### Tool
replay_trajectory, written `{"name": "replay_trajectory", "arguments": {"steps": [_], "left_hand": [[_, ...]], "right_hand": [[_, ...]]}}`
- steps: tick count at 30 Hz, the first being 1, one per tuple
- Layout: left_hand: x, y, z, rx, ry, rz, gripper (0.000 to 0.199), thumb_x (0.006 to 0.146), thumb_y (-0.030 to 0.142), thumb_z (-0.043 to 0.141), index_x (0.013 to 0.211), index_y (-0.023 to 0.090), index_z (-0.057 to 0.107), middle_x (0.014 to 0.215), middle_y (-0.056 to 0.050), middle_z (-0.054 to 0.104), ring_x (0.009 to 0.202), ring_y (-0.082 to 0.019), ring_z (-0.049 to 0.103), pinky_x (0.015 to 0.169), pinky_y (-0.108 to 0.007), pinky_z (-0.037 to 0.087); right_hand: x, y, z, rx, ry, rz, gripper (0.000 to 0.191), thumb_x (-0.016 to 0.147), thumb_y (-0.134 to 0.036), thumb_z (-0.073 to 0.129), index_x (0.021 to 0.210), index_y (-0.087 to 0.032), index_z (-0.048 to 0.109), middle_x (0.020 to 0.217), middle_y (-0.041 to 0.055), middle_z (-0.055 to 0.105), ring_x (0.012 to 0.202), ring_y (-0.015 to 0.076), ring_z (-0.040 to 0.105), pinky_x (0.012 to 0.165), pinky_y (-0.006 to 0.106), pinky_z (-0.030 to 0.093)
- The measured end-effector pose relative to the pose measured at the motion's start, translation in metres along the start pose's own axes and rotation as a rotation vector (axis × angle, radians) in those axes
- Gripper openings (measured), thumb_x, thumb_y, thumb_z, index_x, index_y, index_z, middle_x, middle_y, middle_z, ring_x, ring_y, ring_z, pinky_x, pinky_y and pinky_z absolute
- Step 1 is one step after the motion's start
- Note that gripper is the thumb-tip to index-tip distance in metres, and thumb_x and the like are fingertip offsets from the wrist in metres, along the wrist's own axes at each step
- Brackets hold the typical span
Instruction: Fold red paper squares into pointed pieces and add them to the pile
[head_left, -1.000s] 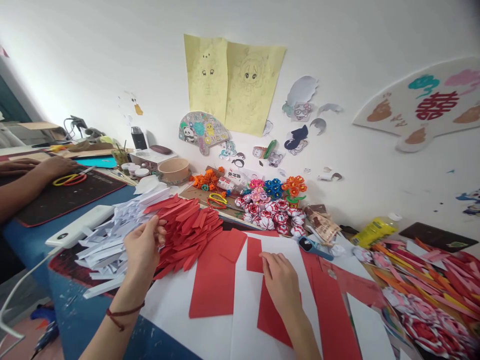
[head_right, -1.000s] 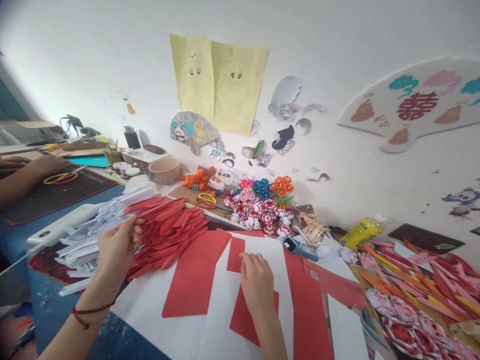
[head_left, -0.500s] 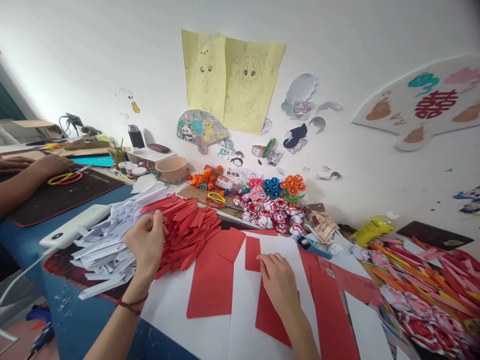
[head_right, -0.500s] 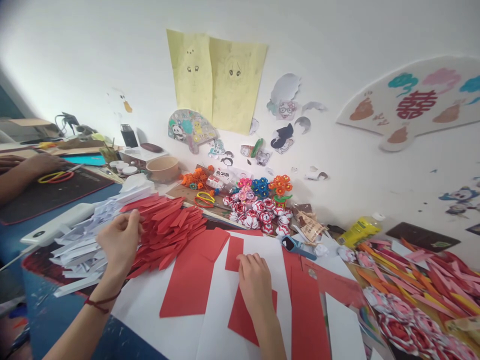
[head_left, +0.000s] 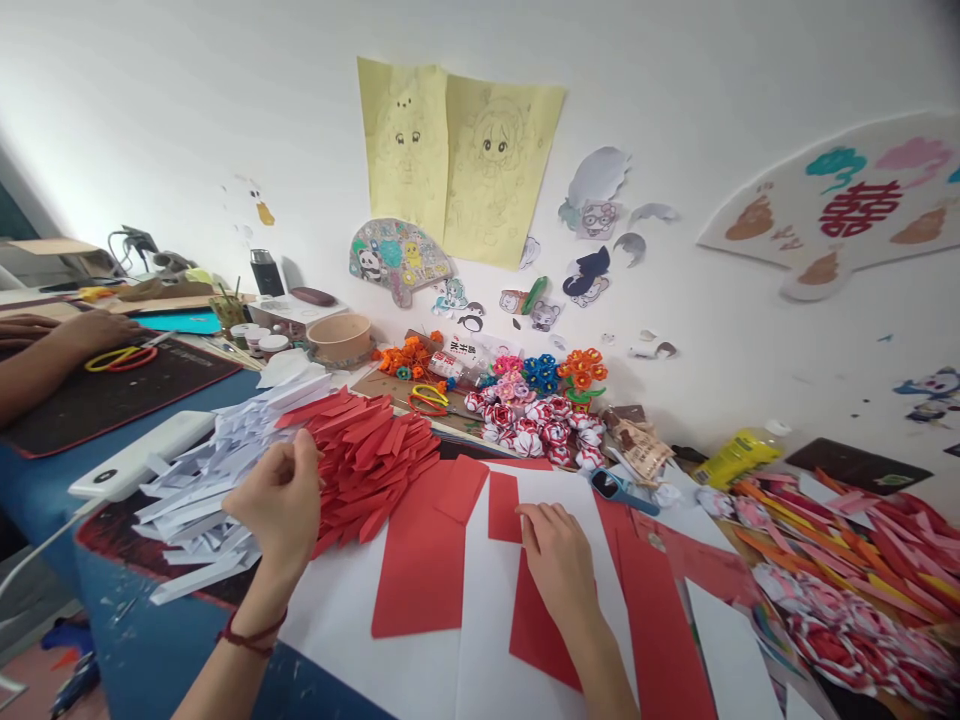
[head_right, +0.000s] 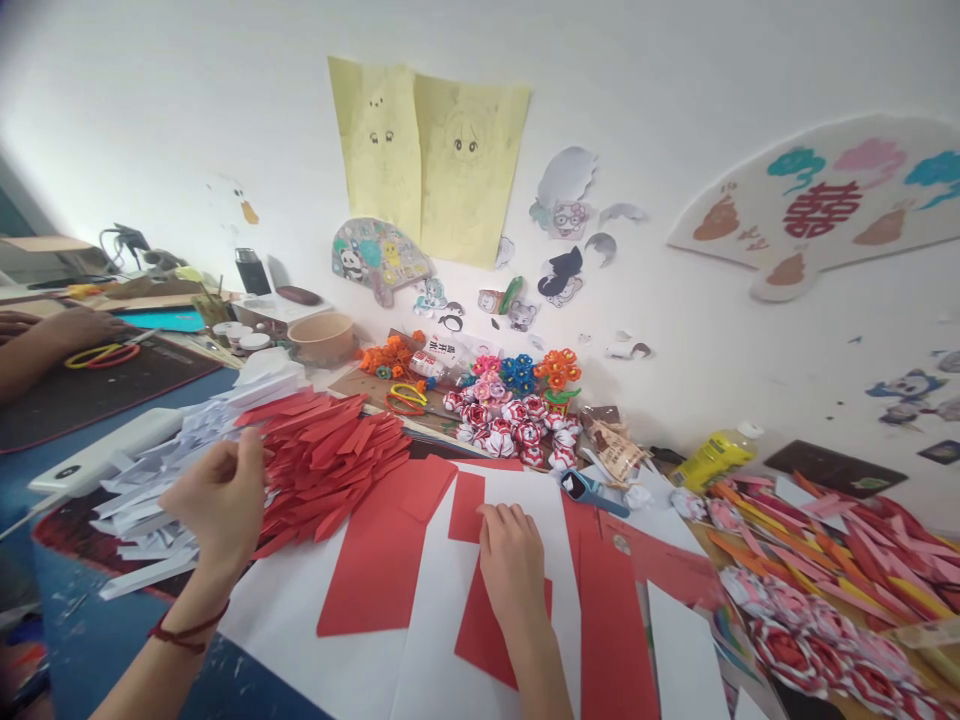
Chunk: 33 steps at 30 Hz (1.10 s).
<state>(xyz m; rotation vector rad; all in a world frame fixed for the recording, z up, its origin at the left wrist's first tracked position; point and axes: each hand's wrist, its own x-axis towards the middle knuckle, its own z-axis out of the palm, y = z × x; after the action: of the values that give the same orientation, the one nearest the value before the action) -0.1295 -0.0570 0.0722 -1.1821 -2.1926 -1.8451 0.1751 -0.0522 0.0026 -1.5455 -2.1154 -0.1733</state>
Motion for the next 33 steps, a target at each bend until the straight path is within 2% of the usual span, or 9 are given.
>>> {"name": "replay_trajectory", "arguments": {"steps": [2, 3, 5, 7, 11, 15, 19, 29, 33], "left_hand": [[-0.016, 0.002, 0.005, 0.121, 0.046, 0.209, 0.039, 0.087, 0.038, 0.051, 0.055, 0.016, 0.049, 0.048, 0.004, 0.042, 0.049, -0.009, 0.038, 0.058, -0.024, 0.028], [-0.025, 0.003, 0.01, 0.148, -0.053, 0.342, 0.039, 0.087, 0.037, 0.052, 0.054, 0.016, 0.048, 0.047, 0.004, 0.042, 0.047, -0.008, 0.035, 0.055, -0.023, 0.026], [-0.045, 0.006, 0.027, 0.191, -0.411, 0.603, 0.04, 0.089, 0.034, 0.049, 0.054, 0.016, 0.048, 0.047, 0.003, 0.044, 0.045, -0.008, 0.036, 0.052, -0.023, 0.024], [-0.064, 0.011, 0.05, 0.259, -0.694, 0.755, 0.033, 0.092, 0.031, 0.044, 0.065, 0.017, 0.056, 0.061, 0.0, 0.058, 0.058, -0.011, 0.05, 0.055, -0.024, 0.028], [-0.092, 0.02, 0.101, 0.33, -0.918, 0.957, 0.022, 0.088, 0.037, 0.054, 0.093, 0.017, 0.063, 0.094, -0.009, 0.066, 0.09, -0.023, 0.058, 0.076, -0.031, 0.038], [-0.107, 0.018, 0.129, 0.293, -0.963, 1.087, 0.037, 0.086, 0.046, 0.055, 0.107, 0.016, 0.059, 0.106, -0.012, 0.064, 0.105, -0.027, 0.052, 0.088, -0.038, 0.036], [-0.112, 0.006, 0.133, 0.258, -0.912, 1.121, 0.049, 0.082, 0.05, 0.059, 0.115, 0.015, 0.055, 0.116, -0.013, 0.061, 0.109, -0.028, 0.05, 0.093, -0.04, 0.033], [-0.11, 0.003, 0.135, 0.203, -0.959, 1.061, 0.051, 0.077, 0.051, 0.065, 0.113, 0.016, 0.054, 0.1, -0.012, 0.067, 0.104, -0.028, 0.053, 0.093, -0.041, 0.033], [-0.113, 0.002, 0.134, 0.119, -0.971, 1.025, 0.05, 0.078, 0.035, 0.067, 0.121, 0.017, 0.051, 0.101, -0.011, 0.067, 0.104, -0.026, 0.055, 0.093, -0.039, 0.035]], "right_hand": [[0.001, 0.001, 0.001, 0.002, -0.001, 0.028, 0.022, 0.092, -0.013, 0.043, 0.097, -0.02, 0.063, 0.086, 0.0058, 0.065, 0.083, 0.022, 0.057, 0.073, 0.034, 0.041], [0.001, 0.002, 0.002, 0.003, -0.002, 0.037, 0.022, 0.093, -0.015, 0.043, 0.099, -0.02, 0.063, 0.089, 0.0066, 0.065, 0.085, 0.0223, 0.058, 0.074, 0.034, 0.042], [0.0, 0.004, 0.006, 0.005, -0.01, 0.043, 0.021, 0.094, -0.02, 0.044, 0.105, -0.019, 0.062, 0.098, 0.0085, 0.065, 0.091, 0.0232, 0.058, 0.078, 0.035, 0.044], [-0.001, 0.007, 0.012, 0.013, -0.03, 0.033, 0.024, 0.094, -0.026, 0.045, 0.112, -0.019, 0.06, 0.108, 0.0105, 0.064, 0.099, 0.0245, 0.058, 0.083, 0.037, 0.045], [-0.005, 0.011, 0.025, 0.032, -0.065, 0.013, 0.035, 0.092, -0.03, 0.048, 0.123, -0.016, 0.056, 0.123, 0.0135, 0.059, 0.114, 0.0261, 0.054, 0.095, 0.039, 0.043], [-0.006, 0.012, 0.028, 0.013, -0.093, 0.019, 0.036, 0.091, -0.018, 0.043, 0.124, -0.017, 0.057, 0.125, 0.0121, 0.059, 0.116, 0.0252, 0.054, 0.095, 0.037, 0.043], [-0.006, 0.013, 0.028, 0.001, -0.109, 0.021, 0.047, 0.085, -0.003, 0.037, 0.124, -0.019, 0.058, 0.126, 0.009, 0.059, 0.115, 0.0219, 0.054, 0.095, 0.033, 0.043], [-0.008, 0.011, 0.03, 0.016, -0.096, 0.042, 0.043, 0.086, -0.005, 0.037, 0.121, -0.018, 0.059, 0.121, 0.0089, 0.062, 0.112, 0.0222, 0.054, 0.095, 0.034, 0.041], [-0.007, 0.01, 0.032, 0.134, -0.013, 0.136, 0.037, 0.09, -0.018, 0.041, 0.125, -0.016, 0.055, 0.116, 0.0113, 0.063, 0.109, 0.0248, 0.057, 0.093, 0.038, 0.044]]}}
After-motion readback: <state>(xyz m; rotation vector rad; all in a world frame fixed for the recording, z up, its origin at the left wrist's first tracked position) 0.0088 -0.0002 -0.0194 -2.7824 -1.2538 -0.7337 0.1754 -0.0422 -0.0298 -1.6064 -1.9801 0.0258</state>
